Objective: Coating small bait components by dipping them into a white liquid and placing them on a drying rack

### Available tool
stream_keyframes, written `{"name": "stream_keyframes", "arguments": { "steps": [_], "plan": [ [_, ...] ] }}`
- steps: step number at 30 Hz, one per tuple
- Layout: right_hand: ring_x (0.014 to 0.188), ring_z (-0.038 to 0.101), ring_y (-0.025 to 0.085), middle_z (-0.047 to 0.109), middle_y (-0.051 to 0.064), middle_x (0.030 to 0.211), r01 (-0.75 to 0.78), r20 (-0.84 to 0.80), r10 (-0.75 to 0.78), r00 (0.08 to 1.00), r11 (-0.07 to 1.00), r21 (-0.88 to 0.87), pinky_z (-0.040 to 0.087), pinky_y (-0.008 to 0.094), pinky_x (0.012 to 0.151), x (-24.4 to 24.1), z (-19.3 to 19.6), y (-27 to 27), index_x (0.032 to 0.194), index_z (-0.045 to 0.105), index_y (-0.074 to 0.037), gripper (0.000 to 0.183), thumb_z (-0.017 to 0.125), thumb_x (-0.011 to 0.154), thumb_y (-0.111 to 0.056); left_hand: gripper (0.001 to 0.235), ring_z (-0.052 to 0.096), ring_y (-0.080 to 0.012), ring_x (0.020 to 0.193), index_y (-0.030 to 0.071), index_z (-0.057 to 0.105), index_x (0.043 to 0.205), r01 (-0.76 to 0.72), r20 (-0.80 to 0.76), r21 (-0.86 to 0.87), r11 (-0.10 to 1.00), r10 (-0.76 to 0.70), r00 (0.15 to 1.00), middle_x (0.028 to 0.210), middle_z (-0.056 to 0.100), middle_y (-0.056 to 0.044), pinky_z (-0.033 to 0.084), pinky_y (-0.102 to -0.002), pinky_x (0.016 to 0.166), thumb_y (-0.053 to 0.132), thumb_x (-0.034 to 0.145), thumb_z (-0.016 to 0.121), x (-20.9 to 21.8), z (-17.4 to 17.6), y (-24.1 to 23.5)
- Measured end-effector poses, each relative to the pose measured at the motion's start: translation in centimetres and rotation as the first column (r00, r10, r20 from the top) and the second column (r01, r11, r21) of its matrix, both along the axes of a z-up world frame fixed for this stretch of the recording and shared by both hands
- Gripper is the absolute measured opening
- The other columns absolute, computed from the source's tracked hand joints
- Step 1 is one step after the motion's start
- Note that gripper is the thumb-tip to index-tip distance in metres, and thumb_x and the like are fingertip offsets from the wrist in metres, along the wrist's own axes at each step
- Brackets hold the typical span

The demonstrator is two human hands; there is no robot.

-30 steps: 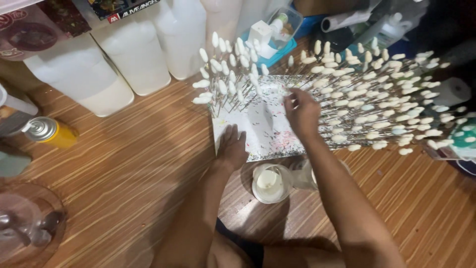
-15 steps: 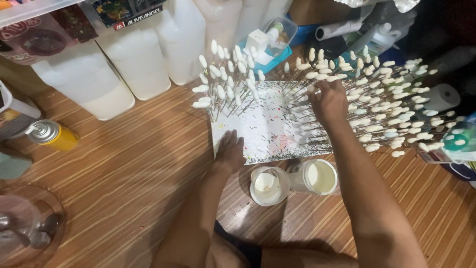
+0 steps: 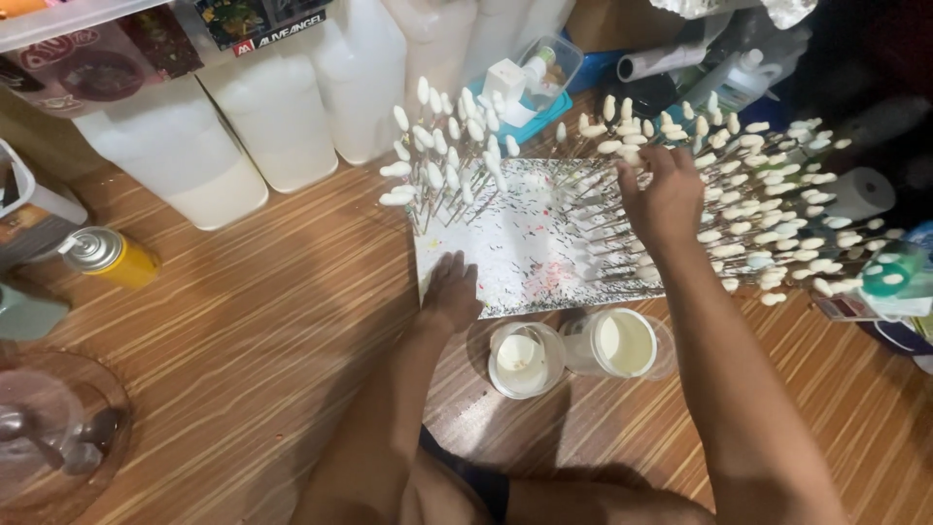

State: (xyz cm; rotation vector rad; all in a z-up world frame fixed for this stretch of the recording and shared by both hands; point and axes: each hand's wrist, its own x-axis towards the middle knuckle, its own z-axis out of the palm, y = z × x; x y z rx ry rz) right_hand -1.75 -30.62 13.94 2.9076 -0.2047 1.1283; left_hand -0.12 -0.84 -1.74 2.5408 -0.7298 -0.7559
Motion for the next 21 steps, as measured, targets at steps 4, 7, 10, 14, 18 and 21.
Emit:
{"name": "stream_keyframes", "arguments": {
  "steps": [4,7,10,14,18,21],
  "plan": [
    [0.084,0.072,0.029,0.064,0.002,0.089,0.025,0.041,-0.024,0.999,0.999,-0.026,0.059,0.041,0.074,-3.9,2.0,0.2,0.105,0.079,-0.016,0.020,0.088,0.091,-0.026,0.074,0.015,-0.0378,0.158,0.009,0.038,0.158,0.000,0.030,-0.037,0.999,0.001,1.000,0.169,0.023,-0.020,0.017,-0.047,0.130,0.036,0.095,0.066,-0.5,0.8,0.5],
    [0.081,0.072,0.033,0.066,0.008,0.082,0.060,0.101,-0.062,0.993,0.998,0.022,0.057,0.044,0.074,-9.3,4.4,3.6,0.113,0.078,-0.009,0.024,0.089,0.093,-0.020,0.075,0.020,-0.0401,0.157,0.006,0.038,0.158,0.030,0.103,-0.073,0.997,-0.023,0.994,0.165,0.030,-0.024,0.018,-0.046,0.130,0.039,0.097,0.066,-1.1,1.7,0.7],
    [0.082,0.071,0.033,0.070,0.013,0.080,0.144,0.071,-0.174,0.982,0.940,0.309,0.054,0.046,0.071,-14.4,2.7,4.4,0.110,0.077,-0.011,0.016,0.081,0.101,-0.024,0.070,0.025,-0.0413,0.155,0.005,0.039,0.157,0.016,0.106,-0.202,0.979,0.006,0.994,0.162,0.034,-0.026,0.023,-0.048,0.127,0.034,0.099,0.064,-2.5,4.1,0.9],
    [0.061,0.056,0.011,0.071,0.009,0.078,-0.044,0.085,-0.050,0.995,0.548,0.835,0.041,0.024,0.054,-19.4,0.7,8.2,0.120,0.066,-0.009,0.024,0.071,0.097,-0.007,0.062,0.044,-0.0490,0.140,-0.002,0.047,0.151,0.026,0.059,-0.564,0.825,0.009,0.998,0.146,0.050,-0.033,0.039,-0.055,0.116,0.026,0.099,0.066,-7.1,8.6,0.9],
    [0.055,0.057,0.002,0.076,0.009,0.081,-0.167,0.149,0.170,0.974,0.096,0.981,0.040,0.013,0.049,-22.1,-1.5,11.9,0.125,0.052,-0.009,0.032,0.067,0.096,-0.006,0.056,0.057,-0.0438,0.132,0.004,0.056,0.146,-0.081,-0.183,-0.815,0.573,-0.121,0.976,0.135,0.065,-0.025,0.045,-0.055,0.110,0.042,0.105,0.056,-13.0,11.4,-0.4],
    [0.047,0.055,0.006,0.070,0.007,0.065,-0.190,0.197,0.236,0.952,-0.052,0.980,0.034,0.014,0.043,-22.5,-3.9,12.9,0.121,0.047,-0.013,0.029,0.067,0.100,-0.012,0.038,0.070,-0.0281,0.114,0.023,0.070,0.134,-0.065,-0.086,-0.838,0.542,-0.013,0.996,0.107,0.079,-0.010,0.057,-0.041,0.091,0.042,0.104,0.057,-15.8,12.0,-1.3]
  ]
}}
